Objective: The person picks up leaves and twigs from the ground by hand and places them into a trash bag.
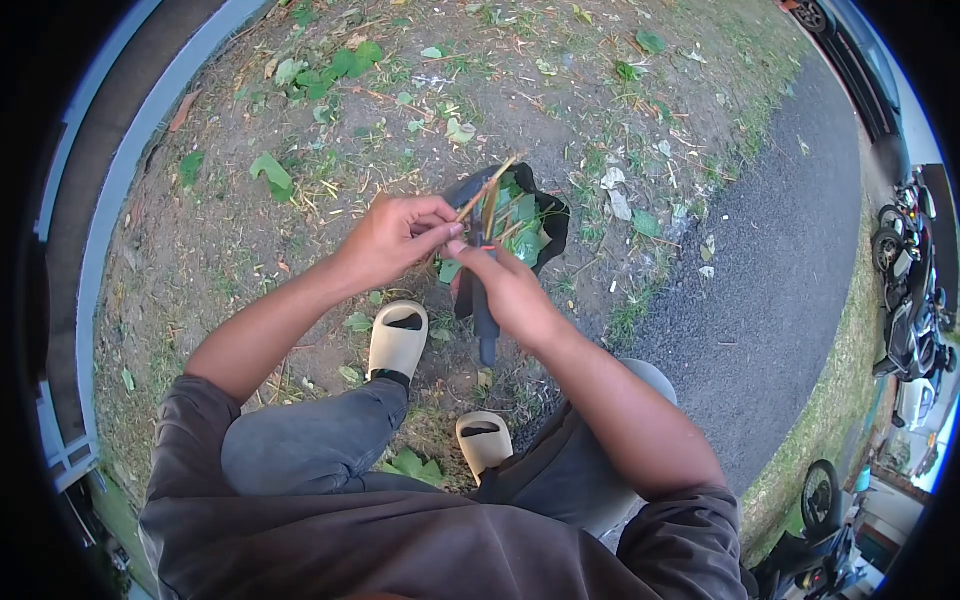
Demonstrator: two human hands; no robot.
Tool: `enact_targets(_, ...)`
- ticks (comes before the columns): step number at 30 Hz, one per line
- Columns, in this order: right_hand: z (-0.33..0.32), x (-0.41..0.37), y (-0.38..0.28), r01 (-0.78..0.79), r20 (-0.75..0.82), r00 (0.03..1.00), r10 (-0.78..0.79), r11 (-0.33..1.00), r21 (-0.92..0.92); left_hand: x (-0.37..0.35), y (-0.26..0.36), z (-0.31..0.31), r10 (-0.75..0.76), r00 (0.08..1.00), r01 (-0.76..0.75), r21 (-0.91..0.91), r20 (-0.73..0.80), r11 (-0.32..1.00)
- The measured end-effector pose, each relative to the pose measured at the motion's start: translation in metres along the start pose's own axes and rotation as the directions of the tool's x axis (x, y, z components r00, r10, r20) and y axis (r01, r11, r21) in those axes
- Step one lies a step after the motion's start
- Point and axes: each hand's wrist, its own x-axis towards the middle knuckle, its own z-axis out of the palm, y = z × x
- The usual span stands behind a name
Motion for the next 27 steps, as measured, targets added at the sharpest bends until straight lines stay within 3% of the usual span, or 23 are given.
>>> enact_targets(3,-0.001,-0.004,-0.012,0.041,-0.052,0.998,-0.033,0.986,0.163,-0.001,-0.002,-0.002,0.016,0.999,-0.017,0.027,0.046,0.999)
enact_targets(7,0.003,-0.009,-0.013,0.014,-0.048,0.999,-0.003,0.972,0.234,0.000,0.000,0.001,0.053,0.998,-0.053,0.027,0.019,0.998)
enact_targets(9,0.011,-0.013,-0.012,-0.011,-0.077,0.996,0.038,0.946,0.325,0.000,0.010,-0.002,-0.034,0.993,0.005,0.239,0.116,0.971)
enact_targets(13,0.013,-0.006,0.007,-0.002,-0.147,0.989,0.036,0.975,0.223,-0.002,0.020,0.007,-0.040,0.983,-0.022,0.330,0.179,0.944)
enact_targets(16,0.012,-0.001,0.021,0.010,-0.205,0.979,0.010,0.995,0.099,-0.004,0.016,0.017,0.017,0.993,-0.050,0.287,0.116,0.957)
enact_targets(18,0.016,-0.001,0.025,0.065,-0.108,0.993,-0.047,0.982,0.175,-0.003,0.010,0.022,-0.025,0.993,0.011,0.118,0.117,0.993)
enact_targets(19,0.017,-0.001,0.027,0.063,-0.111,0.993,-0.043,0.983,0.175,-0.004,0.009,0.025,-0.025,0.992,0.012,0.115,0.120,0.993)
enact_targets(21,0.019,-0.001,0.029,0.086,-0.092,0.994,-0.057,0.936,0.342,-0.005,0.009,0.028,-0.044,0.996,0.033,0.142,0.072,0.989)
enact_targets(25,0.019,-0.007,0.019,0.093,-0.090,0.994,-0.066,0.935,0.342,-0.003,0.004,0.029,0.007,0.997,-0.020,0.189,0.072,0.982)
enact_targets(27,0.024,-0.011,0.011,0.102,-0.200,0.979,-0.026,0.919,0.381,-0.002,0.001,0.030,0.109,0.991,-0.130,0.371,0.077,0.919)
